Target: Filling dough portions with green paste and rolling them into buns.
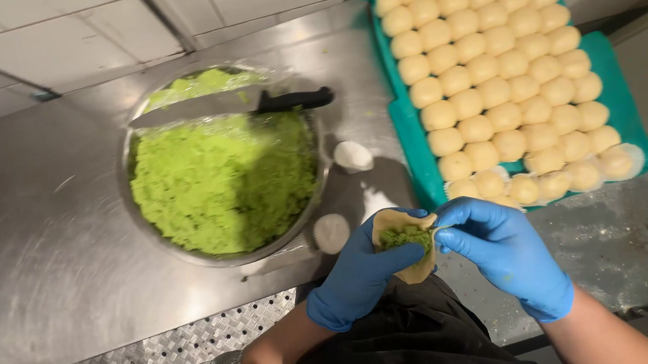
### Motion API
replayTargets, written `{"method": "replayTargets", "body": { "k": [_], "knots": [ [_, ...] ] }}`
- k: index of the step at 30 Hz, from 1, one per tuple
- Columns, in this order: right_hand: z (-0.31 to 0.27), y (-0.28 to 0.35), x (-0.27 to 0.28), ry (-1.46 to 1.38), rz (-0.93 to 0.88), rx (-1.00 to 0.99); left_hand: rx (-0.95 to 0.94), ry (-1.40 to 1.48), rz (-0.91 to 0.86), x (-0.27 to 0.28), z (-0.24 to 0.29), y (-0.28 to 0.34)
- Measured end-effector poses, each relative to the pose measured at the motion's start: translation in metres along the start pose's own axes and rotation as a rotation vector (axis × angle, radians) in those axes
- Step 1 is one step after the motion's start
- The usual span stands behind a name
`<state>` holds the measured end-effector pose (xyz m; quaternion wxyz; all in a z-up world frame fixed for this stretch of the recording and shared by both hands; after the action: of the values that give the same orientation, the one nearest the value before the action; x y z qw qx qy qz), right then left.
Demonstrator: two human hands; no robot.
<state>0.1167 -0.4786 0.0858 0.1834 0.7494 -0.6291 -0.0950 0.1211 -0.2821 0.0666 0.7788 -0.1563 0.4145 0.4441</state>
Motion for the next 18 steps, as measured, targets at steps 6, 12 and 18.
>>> {"method": "replayTargets", "body": {
  "k": [6,12,18],
  "knots": [
    [-0.03,0.009,0.071,0.509,0.227,0.054,-0.031,-0.19,0.233,-0.031,-0.054,-0.056],
    [-0.025,-0.003,0.128,0.614,-0.098,0.394,0.063,-0.183,0.132,-0.057,-0.089,-0.084],
    [0.008,-0.018,0.153,0.314,-0.18,0.062,0.058,-0.159,0.163,-0.082,-0.089,-0.091]
  ]
}}
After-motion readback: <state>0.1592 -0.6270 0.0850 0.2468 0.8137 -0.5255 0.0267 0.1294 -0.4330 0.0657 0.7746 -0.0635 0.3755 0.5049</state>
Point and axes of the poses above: each hand's wrist, its own y-axis away from the middle knuckle, its own x-axis out of the back of the hand, z = x × y, the point moved 4 cm from there along -y, towards the middle knuckle, and after that the axes turned 4 degrees about -x, right-handed, at the moved point
